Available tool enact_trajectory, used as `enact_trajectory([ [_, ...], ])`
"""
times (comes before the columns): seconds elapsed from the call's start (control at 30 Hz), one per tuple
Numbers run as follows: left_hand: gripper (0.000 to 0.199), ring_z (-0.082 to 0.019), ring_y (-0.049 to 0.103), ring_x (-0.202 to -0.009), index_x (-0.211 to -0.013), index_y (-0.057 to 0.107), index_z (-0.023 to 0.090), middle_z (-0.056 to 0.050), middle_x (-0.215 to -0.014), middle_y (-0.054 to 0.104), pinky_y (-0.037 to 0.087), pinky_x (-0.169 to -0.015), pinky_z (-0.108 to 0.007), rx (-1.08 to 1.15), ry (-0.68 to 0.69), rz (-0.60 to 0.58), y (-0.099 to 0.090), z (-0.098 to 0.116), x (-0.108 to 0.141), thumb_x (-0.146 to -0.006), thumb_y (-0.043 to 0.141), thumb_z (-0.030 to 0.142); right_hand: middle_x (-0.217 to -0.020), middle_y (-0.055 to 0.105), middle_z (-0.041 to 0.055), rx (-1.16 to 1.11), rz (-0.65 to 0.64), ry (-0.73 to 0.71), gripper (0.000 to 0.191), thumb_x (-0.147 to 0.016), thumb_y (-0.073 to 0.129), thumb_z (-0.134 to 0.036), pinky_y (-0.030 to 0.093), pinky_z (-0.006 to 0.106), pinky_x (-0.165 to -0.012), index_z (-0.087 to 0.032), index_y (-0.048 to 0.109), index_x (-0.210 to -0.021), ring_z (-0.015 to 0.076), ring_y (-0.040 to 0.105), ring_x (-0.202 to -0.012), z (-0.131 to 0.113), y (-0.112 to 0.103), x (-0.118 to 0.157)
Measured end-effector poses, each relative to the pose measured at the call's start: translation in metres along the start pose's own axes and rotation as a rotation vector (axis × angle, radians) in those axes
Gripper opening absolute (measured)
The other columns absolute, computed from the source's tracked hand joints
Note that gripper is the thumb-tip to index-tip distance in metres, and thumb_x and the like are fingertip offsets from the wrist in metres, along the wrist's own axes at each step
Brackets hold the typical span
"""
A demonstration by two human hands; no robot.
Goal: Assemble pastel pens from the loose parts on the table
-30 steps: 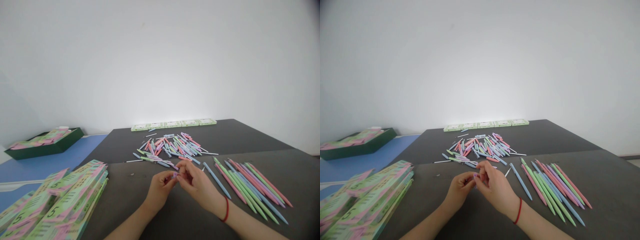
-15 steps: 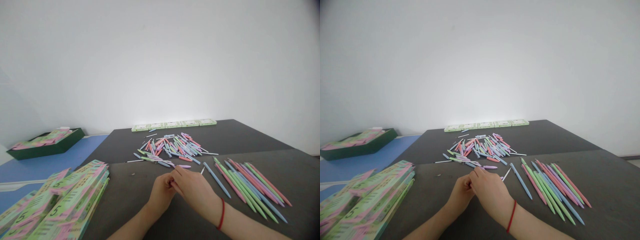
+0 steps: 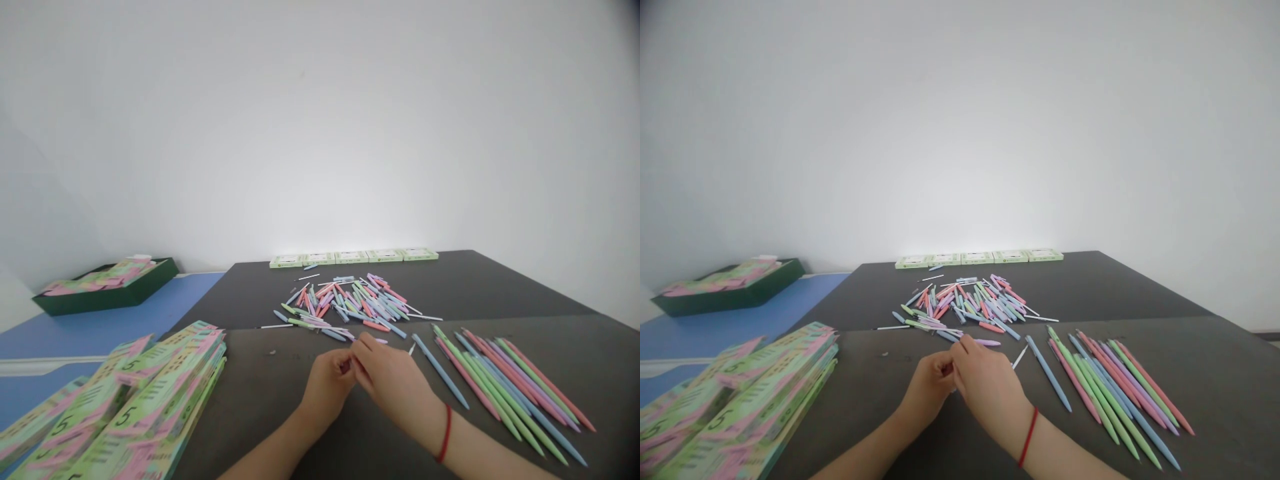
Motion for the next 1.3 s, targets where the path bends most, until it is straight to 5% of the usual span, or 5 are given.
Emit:
enact_trajectory([
  [0.27,0.019,-0.017,0.055,-0.065,-0.06,0.063,0.014,-0.001,-0.064,0.065,0.041,-0.059,-0.023,0.051,0.012,0.009,0.002,-0.002,-0.001,-0.067,0.047,0.006,-0.086,0.065,0.005,0.073,-0.082,-0.027,0.004,-0.086,0.057,-0.017,0.041,0.026,-0.054,-0.018,0.06,-0.088,0.0204,0.064,-0.077,-0.012,0.004,-0.008],
  [0.6,0.016,-0.017,0.056,-0.063,-0.061,0.063,0.012,-0.004,-0.07,0.07,0.041,-0.057,-0.024,0.069,0.001,0.049,0.002,-0.014,-0.001,-0.068,0.049,0.007,-0.084,0.064,0.0047,0.098,-0.028,-0.019,0.012,-0.088,0.049,-0.01,0.041,0.025,-0.052,-0.018,0.058,-0.088,0.0179,0.064,-0.073,-0.014,0.021,-0.008],
  [1.0,0.015,-0.017,0.055,-0.066,-0.065,0.062,0.014,-0.003,-0.072,0.069,0.04,-0.059,-0.023,0.07,-0.001,0.105,0.0,-0.008,0.001,-0.07,0.049,0.006,-0.083,0.067,0.0077,0.035,-0.064,0.139,0.012,-0.085,0.052,-0.01,0.042,0.027,-0.052,-0.017,0.061,-0.087,0.021,0.065,-0.067,-0.015,0.02,-0.013],
  [1.3,0.015,-0.014,0.049,-0.059,-0.06,0.058,0.014,0.001,-0.061,0.059,0.036,-0.054,-0.022,0.048,-0.002,0.172,-0.006,-0.013,-0.003,-0.074,0.052,0.012,-0.084,0.065,0.0035,-0.077,0.011,0.075,0.011,-0.086,0.049,-0.012,0.044,0.028,-0.058,-0.02,0.056,-0.084,0.0195,0.063,-0.072,-0.017,0.008,-0.018],
])
Point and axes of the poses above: each hand's wrist, its own x-axis away from the middle knuckle, its own y-axis out of the palm, z = x × y, the point moved 4 cm from there along -x, towards the middle knuckle
